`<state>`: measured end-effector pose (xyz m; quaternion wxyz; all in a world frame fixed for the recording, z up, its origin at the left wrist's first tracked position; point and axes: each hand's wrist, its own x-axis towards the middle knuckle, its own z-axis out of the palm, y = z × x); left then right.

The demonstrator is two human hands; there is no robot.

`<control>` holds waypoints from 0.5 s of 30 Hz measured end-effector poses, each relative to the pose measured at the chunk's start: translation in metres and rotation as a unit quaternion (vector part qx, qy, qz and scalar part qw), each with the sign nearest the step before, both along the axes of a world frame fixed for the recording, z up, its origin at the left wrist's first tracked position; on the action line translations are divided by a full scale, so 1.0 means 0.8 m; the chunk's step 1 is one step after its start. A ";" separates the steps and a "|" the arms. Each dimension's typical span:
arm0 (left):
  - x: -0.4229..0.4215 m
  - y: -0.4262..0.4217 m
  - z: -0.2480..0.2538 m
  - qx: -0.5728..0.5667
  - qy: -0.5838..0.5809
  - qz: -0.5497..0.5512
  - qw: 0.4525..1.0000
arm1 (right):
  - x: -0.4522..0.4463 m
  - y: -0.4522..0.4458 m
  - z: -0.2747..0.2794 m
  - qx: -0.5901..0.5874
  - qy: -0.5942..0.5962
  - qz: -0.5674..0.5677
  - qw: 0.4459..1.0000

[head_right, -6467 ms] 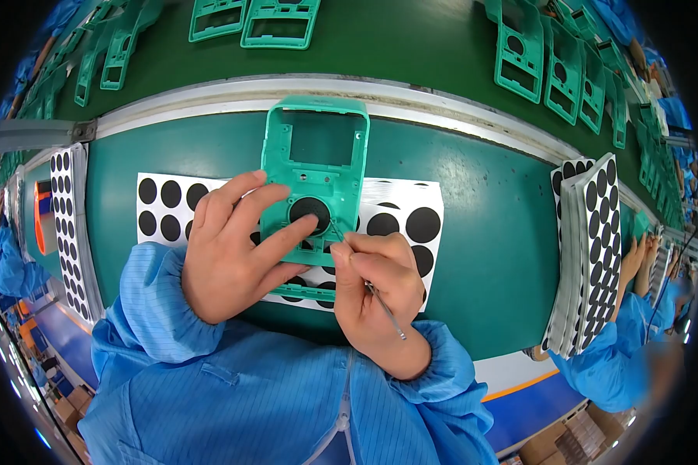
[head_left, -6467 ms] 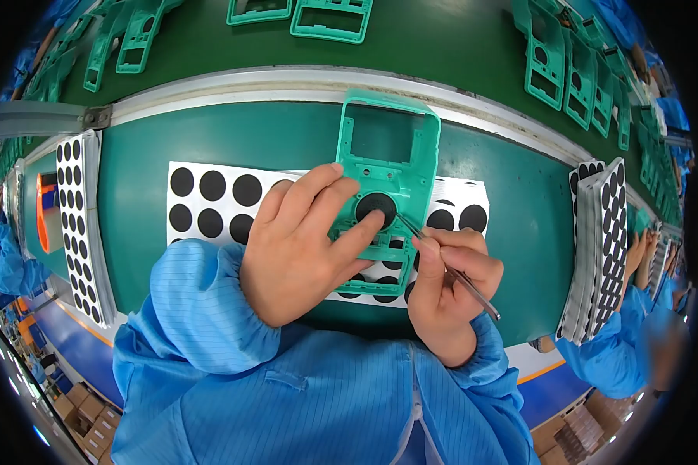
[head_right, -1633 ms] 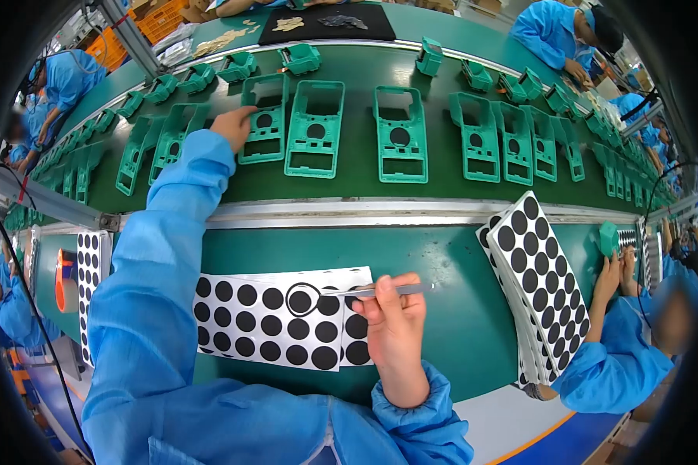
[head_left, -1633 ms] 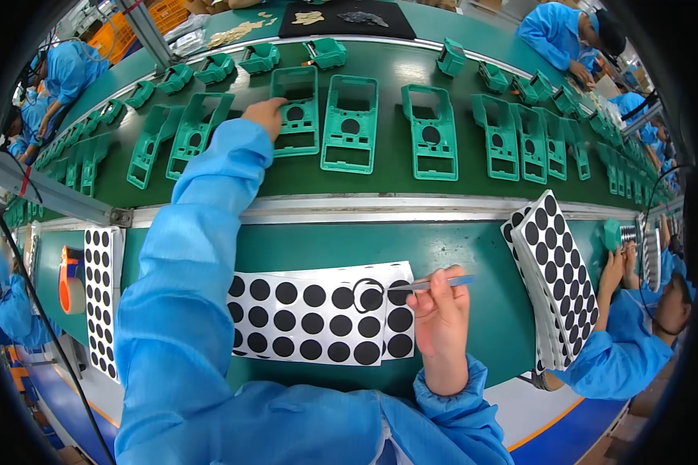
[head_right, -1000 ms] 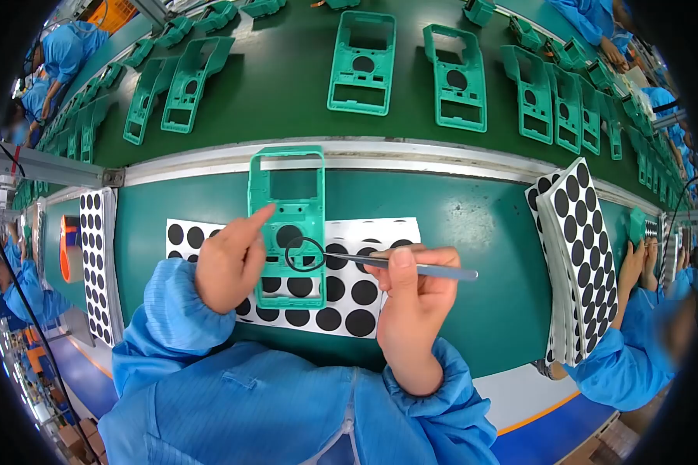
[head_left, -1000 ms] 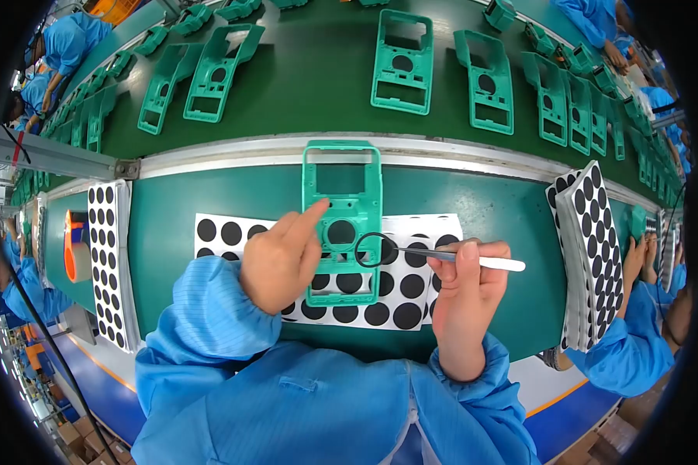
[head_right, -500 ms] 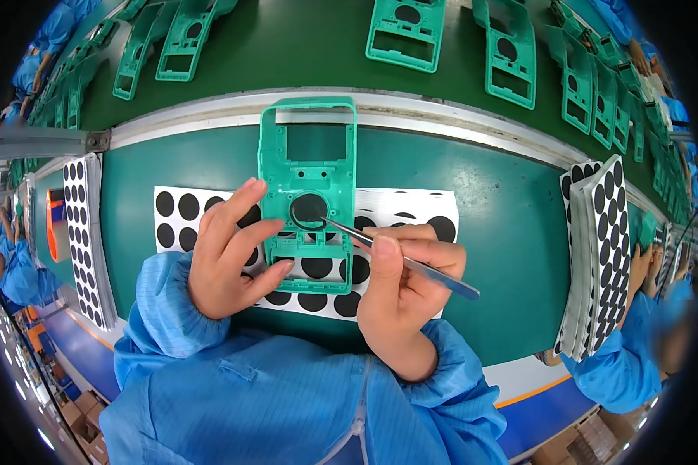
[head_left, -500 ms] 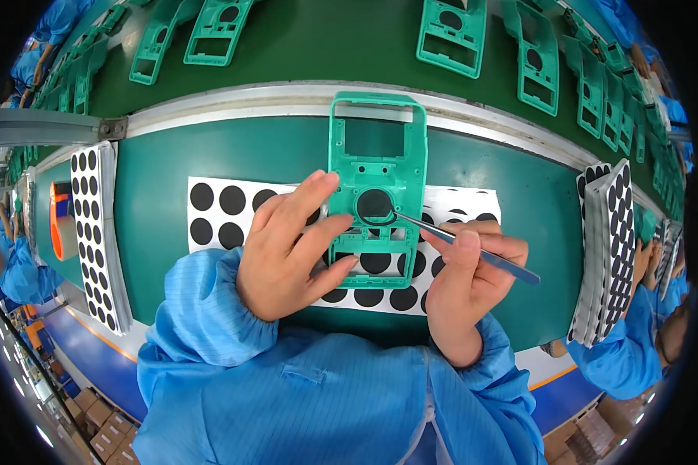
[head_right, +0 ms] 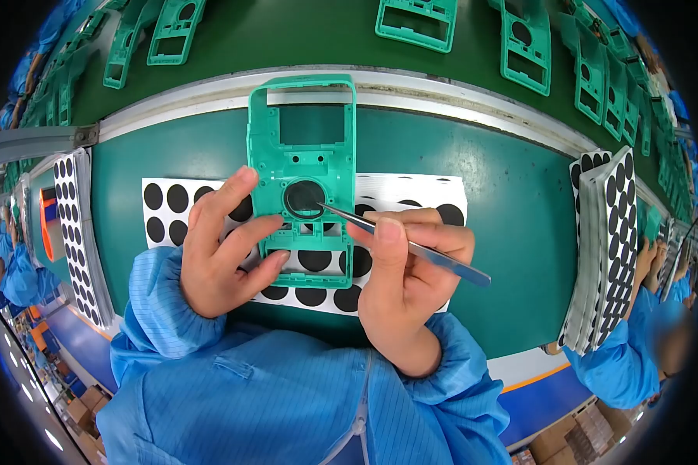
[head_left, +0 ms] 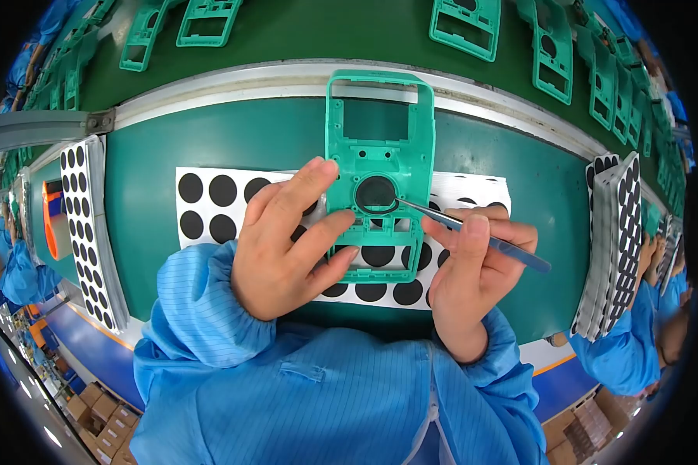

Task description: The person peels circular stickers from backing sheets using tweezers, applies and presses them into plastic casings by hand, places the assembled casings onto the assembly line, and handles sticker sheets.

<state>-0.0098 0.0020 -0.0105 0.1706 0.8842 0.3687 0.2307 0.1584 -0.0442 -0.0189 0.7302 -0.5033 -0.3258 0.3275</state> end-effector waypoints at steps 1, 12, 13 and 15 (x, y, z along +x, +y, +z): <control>0.000 0.000 0.000 0.001 0.001 -0.001 1.000 | 0.000 0.000 0.000 -0.003 0.001 0.000 1.000; 0.001 0.001 0.001 -0.003 -0.018 0.005 1.000 | -0.001 0.001 0.001 -0.003 0.001 0.004 1.000; 0.001 0.001 0.001 -0.002 -0.017 0.005 1.000 | -0.001 0.002 0.002 -0.003 0.001 0.004 1.000; 0.001 0.001 0.001 -0.002 -0.017 0.006 1.000 | -0.002 0.002 0.002 -0.003 -0.003 0.003 1.000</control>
